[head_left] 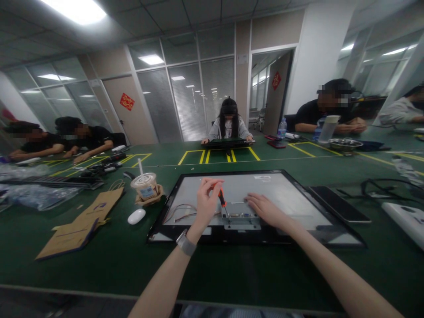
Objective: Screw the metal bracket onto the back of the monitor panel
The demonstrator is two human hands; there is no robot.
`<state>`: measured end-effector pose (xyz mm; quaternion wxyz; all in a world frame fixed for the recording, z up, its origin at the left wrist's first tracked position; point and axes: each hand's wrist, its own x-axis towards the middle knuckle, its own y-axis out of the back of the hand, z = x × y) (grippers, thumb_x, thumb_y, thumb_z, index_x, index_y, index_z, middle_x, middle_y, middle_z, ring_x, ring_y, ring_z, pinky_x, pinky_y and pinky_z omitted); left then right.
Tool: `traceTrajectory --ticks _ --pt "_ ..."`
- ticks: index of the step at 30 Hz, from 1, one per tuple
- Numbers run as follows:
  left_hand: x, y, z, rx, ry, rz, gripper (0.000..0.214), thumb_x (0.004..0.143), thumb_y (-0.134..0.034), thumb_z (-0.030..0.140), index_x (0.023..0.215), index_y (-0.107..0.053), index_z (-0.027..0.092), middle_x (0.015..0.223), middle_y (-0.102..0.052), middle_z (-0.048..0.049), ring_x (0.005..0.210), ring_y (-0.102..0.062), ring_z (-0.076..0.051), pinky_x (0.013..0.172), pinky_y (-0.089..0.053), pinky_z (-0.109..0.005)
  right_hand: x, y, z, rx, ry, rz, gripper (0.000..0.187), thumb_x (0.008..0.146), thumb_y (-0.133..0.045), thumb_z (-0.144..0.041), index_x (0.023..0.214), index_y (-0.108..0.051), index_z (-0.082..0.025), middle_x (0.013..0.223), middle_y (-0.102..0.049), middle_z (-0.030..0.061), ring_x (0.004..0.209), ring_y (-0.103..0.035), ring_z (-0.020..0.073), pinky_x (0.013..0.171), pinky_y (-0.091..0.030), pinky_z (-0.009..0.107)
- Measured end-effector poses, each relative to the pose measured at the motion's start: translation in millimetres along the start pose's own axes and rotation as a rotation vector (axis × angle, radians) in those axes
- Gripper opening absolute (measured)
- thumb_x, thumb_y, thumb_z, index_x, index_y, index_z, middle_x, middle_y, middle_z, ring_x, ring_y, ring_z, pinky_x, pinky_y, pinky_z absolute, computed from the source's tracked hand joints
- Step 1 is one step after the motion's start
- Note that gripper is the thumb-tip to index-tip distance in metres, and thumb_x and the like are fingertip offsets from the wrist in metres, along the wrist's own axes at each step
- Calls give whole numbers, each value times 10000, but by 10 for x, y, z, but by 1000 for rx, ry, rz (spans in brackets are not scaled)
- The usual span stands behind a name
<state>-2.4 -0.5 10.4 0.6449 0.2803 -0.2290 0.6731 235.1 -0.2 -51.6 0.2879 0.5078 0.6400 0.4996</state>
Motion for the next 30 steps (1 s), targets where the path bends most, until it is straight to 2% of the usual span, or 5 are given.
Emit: traceTrajectory --ticks 8,15,22,27,30 --pt "12 18 15 -44 6 -30 267 958 -499 310 1015 -736 200 899 -622 -44 839 -609 -159 770 -479 -282 25 -59 68 -19 37 9 547 1015 -215 -355 1344 -587 -127 1441 -553 179 1390 -445 299 1147 -299 546" --pt "-13 -13 37 -52 -1 -37 200 886 -637 361 939 -757 210 893 -560 -33 773 -575 -139 685 -484 -256 33 -57 98 -24 37 4 570 1023 -208 -417 1352 -586 -145 1457 -540 165 1386 -452 281 1155 -305 511" --pt "-10 -2 -7 -123 53 -80 302 984 -443 324 1068 -702 193 894 -667 -49 845 -630 -164 797 -498 -305 33 -36 87 -30 47 -11 568 1021 -201 -395 1344 -586 -132 1445 -552 165 1401 -433 276 1161 -296 514" --pt "-35 -19 -32 -66 3 -34 235 918 -588 389 935 -727 200 930 -622 -48 859 -604 -160 741 -494 -267 25 -28 64 -5 26 -1 567 1017 -212 -416 1339 -593 -147 1455 -545 161 1389 -446 298 1152 -298 545" --pt "-64 -44 2 -9 -26 23 232 924 -589 385 909 -724 197 906 -577 -40 806 -581 -143 678 -481 -243 20 -28 57 -4 26 1 576 1018 -209 -419 1341 -592 -134 1457 -540 168 1388 -447 298 1156 -294 536"
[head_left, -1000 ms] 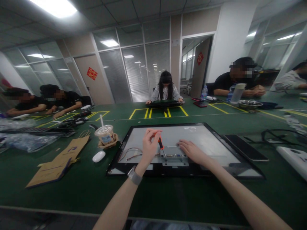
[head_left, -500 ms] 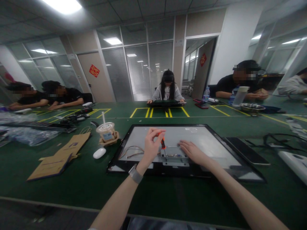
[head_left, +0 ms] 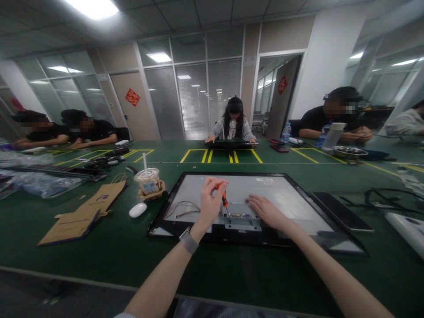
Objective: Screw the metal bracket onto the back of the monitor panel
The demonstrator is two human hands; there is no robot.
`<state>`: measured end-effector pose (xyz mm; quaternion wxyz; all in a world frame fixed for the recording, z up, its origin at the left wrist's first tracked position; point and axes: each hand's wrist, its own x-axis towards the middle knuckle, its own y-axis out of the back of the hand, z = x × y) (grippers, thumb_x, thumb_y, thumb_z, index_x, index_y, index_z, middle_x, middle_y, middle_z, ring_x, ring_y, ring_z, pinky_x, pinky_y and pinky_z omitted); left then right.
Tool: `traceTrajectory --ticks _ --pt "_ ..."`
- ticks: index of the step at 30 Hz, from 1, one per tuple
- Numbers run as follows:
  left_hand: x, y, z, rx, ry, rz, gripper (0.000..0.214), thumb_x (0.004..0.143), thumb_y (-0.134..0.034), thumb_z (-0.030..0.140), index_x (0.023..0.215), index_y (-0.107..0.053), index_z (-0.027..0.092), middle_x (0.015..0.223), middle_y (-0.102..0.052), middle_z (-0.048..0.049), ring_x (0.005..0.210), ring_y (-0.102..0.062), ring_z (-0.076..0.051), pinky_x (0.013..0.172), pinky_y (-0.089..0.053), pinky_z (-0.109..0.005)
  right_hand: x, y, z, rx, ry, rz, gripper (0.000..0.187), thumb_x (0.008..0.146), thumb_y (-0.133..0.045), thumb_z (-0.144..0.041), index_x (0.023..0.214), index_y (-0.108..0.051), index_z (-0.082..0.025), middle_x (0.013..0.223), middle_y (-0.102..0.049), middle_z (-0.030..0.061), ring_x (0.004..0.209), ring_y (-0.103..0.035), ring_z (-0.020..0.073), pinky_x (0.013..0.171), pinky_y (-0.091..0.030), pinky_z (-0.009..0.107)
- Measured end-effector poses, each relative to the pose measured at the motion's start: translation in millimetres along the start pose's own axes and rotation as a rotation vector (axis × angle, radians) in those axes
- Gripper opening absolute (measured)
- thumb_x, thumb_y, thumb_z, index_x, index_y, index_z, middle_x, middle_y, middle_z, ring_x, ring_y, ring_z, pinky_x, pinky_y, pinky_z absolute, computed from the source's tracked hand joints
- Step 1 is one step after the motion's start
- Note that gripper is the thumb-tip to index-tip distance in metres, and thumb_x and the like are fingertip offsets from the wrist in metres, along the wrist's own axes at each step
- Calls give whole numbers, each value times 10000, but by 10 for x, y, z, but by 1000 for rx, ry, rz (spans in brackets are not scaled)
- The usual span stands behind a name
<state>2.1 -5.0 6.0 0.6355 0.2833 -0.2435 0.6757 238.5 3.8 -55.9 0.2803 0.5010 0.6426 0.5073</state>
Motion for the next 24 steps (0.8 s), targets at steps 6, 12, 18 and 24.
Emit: traceTrajectory --ticks 6,12,18,24 --pt "-35 -12 47 38 -57 -35 282 1002 -426 304 1054 -679 191 895 -607 -44 792 -595 -147 743 -484 -279 -5 4 3 -17 11 -4 559 1020 -214 -393 1337 -596 -134 1453 -542 174 1386 -447 303 1155 -288 544" --pt "-58 -16 84 67 -122 -39 226 960 -530 323 911 -706 190 898 -606 -46 864 -595 -175 807 -479 -307 -16 11 1 -5 10 8 554 1024 -228 -412 1347 -591 -146 1459 -540 166 1390 -445 298 1159 -289 534" --pt "-74 -34 99 110 -129 -26 245 989 -480 312 1058 -691 209 897 -584 -38 821 -588 -160 766 -478 -292 -24 38 -32 5 -13 -9 569 1023 -224 -423 1358 -582 -134 1476 -519 172 1395 -439 305 1164 -278 539" --pt "-98 -30 86 84 -187 -41 292 1010 -404 303 967 -670 190 934 -642 -62 881 -619 -181 800 -487 -315 -25 46 -44 8 -16 -6 560 1024 -220 -418 1364 -576 -152 1481 -515 165 1388 -449 299 1160 -280 545"
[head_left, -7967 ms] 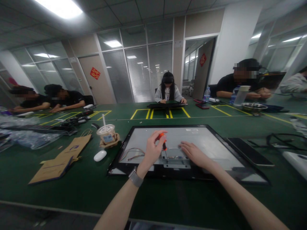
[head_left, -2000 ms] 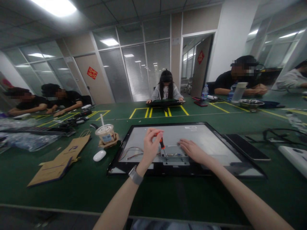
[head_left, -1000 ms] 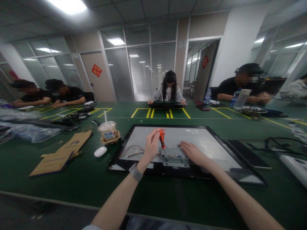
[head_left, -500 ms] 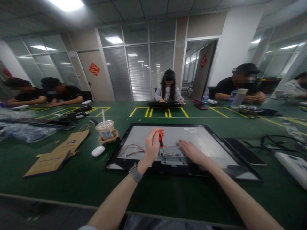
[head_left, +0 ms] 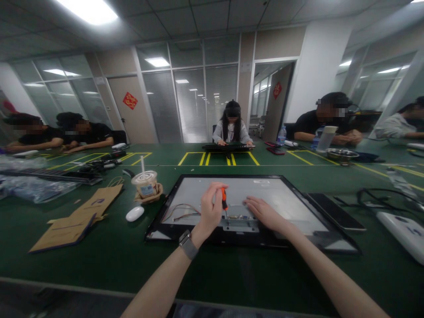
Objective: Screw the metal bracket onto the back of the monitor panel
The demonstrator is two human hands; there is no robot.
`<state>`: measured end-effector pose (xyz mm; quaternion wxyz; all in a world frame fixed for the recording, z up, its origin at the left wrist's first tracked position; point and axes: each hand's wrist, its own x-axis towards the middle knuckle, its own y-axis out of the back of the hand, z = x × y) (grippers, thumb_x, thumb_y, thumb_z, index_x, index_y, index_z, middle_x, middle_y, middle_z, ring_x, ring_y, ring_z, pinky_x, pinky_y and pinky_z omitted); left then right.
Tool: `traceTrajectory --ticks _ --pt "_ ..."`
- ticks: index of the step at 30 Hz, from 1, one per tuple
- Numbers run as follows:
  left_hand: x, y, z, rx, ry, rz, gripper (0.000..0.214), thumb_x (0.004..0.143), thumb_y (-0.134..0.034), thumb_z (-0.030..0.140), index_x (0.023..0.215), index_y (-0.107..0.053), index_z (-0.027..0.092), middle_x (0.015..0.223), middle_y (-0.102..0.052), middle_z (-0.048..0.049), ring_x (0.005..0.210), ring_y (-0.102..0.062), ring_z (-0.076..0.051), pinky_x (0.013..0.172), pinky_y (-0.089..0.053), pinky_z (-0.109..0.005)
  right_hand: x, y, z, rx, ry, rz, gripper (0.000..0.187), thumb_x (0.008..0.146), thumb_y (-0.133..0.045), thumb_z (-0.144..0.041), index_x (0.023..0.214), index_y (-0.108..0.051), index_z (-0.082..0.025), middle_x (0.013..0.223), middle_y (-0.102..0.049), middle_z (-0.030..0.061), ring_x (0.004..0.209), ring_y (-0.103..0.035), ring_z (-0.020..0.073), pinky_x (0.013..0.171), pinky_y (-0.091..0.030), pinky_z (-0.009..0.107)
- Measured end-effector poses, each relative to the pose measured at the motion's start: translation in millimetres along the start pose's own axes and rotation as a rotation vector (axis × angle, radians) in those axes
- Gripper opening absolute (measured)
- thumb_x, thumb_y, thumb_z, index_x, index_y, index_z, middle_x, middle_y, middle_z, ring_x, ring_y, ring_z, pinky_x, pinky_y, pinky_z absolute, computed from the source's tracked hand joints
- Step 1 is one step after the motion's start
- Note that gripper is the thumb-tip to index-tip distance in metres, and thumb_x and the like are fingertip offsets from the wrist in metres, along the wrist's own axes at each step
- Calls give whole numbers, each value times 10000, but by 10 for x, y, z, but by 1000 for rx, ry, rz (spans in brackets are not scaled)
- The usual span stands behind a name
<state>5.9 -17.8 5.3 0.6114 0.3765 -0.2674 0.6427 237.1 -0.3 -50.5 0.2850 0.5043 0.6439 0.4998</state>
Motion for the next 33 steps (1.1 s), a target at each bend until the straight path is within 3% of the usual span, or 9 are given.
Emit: traceTrajectory --ticks 4,12,17,21,26,29,33 --pt "-28 -24 17 125 -77 84 178 922 -605 339 876 -709 201 921 -564 -45 815 -580 -165 770 -489 -303 0 0 -3 -20 5 -3 548 1023 -229 -403 1369 -571 -151 1490 -506 161 1396 -440 291 1163 -283 534" --pt "-32 -41 -14 113 -26 23 283 1017 -402 281 1066 -670 202 979 -655 -72 899 -621 -183 825 -487 -312 12 -51 52 -36 25 30 545 1030 -223 -421 1353 -591 -183 1459 -549 136 1389 -453 277 1157 -300 523" --pt "-29 -24 6 113 -63 -2 252 991 -472 311 1045 -696 210 1006 -627 -72 932 -611 -188 825 -490 -305 15 -78 83 -26 45 47 552 1029 -224 -431 1337 -605 -177 1448 -560 139 1381 -460 279 1152 -314 514" --pt "-25 -22 -9 100 -39 -45 305 1014 -412 285 1150 -676 215 996 -624 -68 852 -602 -168 759 -483 -281 17 -74 73 -20 39 45 560 1029 -218 -427 1336 -606 -164 1447 -559 146 1384 -454 289 1155 -309 520" --pt "2 5 -54 76 -22 -78 315 1024 -383 276 1164 -658 210 1049 -658 -77 906 -625 -181 802 -485 -301 15 -51 46 -25 37 35 563 1026 -210 -411 1329 -606 -150 1438 -564 153 1381 -457 292 1156 -304 526" --pt "21 16 -49 47 -8 -88 285 1013 -424 299 1116 -673 205 1028 -659 -74 920 -627 -184 819 -488 -308 8 -35 33 -35 39 23 575 1027 -199 -410 1339 -596 -136 1445 -551 169 1373 -464 303 1147 -312 536" --pt "49 9 -27 58 13 -7 196 948 -566 323 1003 -709 201 943 -598 -45 817 -602 -153 761 -487 -275 7 -38 34 -27 37 35 560 1026 -209 -411 1340 -594 -152 1452 -546 163 1370 -468 305 1147 -311 534"
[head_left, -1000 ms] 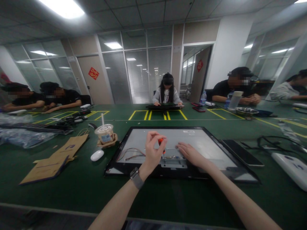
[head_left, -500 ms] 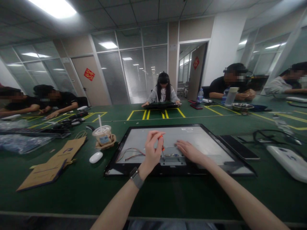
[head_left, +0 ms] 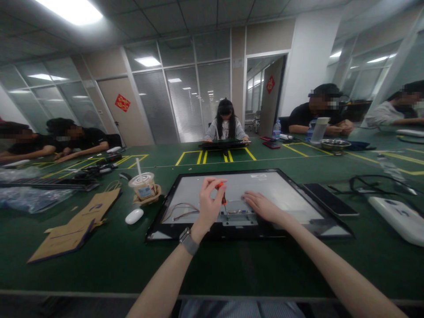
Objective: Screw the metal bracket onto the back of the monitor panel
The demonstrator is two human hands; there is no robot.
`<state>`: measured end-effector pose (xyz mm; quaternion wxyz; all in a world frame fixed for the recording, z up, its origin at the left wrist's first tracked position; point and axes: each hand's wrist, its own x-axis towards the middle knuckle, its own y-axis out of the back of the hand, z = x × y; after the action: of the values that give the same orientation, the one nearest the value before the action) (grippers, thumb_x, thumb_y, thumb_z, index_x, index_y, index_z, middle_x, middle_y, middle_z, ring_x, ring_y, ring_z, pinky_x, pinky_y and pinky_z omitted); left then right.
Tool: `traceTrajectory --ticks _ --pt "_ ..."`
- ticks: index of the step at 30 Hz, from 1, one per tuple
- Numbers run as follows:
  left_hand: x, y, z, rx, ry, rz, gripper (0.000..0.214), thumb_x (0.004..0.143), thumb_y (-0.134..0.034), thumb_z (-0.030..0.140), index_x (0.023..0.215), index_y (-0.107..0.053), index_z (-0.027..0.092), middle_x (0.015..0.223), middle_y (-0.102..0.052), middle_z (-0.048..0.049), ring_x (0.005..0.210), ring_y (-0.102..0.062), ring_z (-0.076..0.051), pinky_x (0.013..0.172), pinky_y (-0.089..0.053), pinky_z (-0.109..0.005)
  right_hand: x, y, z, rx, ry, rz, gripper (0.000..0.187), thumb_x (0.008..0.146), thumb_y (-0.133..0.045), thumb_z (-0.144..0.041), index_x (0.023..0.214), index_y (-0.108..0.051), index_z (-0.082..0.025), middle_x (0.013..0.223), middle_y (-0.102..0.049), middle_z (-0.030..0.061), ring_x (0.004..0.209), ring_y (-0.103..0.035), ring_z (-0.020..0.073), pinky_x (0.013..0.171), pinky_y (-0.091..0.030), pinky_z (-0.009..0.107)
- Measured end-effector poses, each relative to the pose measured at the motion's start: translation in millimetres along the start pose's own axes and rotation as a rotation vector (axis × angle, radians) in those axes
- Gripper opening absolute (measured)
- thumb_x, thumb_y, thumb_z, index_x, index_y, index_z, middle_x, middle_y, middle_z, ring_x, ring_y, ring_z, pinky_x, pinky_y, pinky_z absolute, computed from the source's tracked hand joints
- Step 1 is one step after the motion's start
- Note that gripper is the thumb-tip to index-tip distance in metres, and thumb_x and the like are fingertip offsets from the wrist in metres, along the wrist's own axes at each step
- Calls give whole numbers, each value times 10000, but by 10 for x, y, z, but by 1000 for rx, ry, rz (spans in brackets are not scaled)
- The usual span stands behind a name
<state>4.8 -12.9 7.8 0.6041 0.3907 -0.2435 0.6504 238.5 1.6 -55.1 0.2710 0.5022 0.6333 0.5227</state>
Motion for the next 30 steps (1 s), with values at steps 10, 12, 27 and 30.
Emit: traceTrajectory --ticks 10,12,27,30 --pt "6 -13 -89 -89 95 -96 312 1017 -398 287 1211 -627 204 1118 -677 -83 1006 -641 -192 928 -475 -342 12 27 -33 -23 -18 -39 583 1020 -191 -390 1353 -591 -128 1457 -542 168 1387 -445 315 1151 -298 549" --pt "2 -15 -72 -109 99 -126 320 1016 -392 275 1238 -613 209 1136 -676 -82 995 -646 -187 927 -478 -342 6 43 -47 -15 -29 -45 587 1021 -192 -400 1358 -590 -129 1464 -537 163 1394 -439 311 1157 -293 537" --pt "-5 9 1 -47 38 -66 310 1009 -393 257 1121 -676 200 1029 -626 -72 941 -597 -178 860 -471 -317 10 -5 3 14 -8 -13 582 1022 -201 -420 1340 -602 -141 1453 -546 167 1388 -448 313 1150 -300 549" --pt "-8 -2 -3 -26 25 -56 243 982 -478 267 1092 -686 205 939 -614 -51 851 -589 -164 800 -478 -298 13 -18 16 3 -2 -12 572 1024 -207 -412 1344 -596 -140 1456 -541 170 1384 -453 311 1151 -299 546"
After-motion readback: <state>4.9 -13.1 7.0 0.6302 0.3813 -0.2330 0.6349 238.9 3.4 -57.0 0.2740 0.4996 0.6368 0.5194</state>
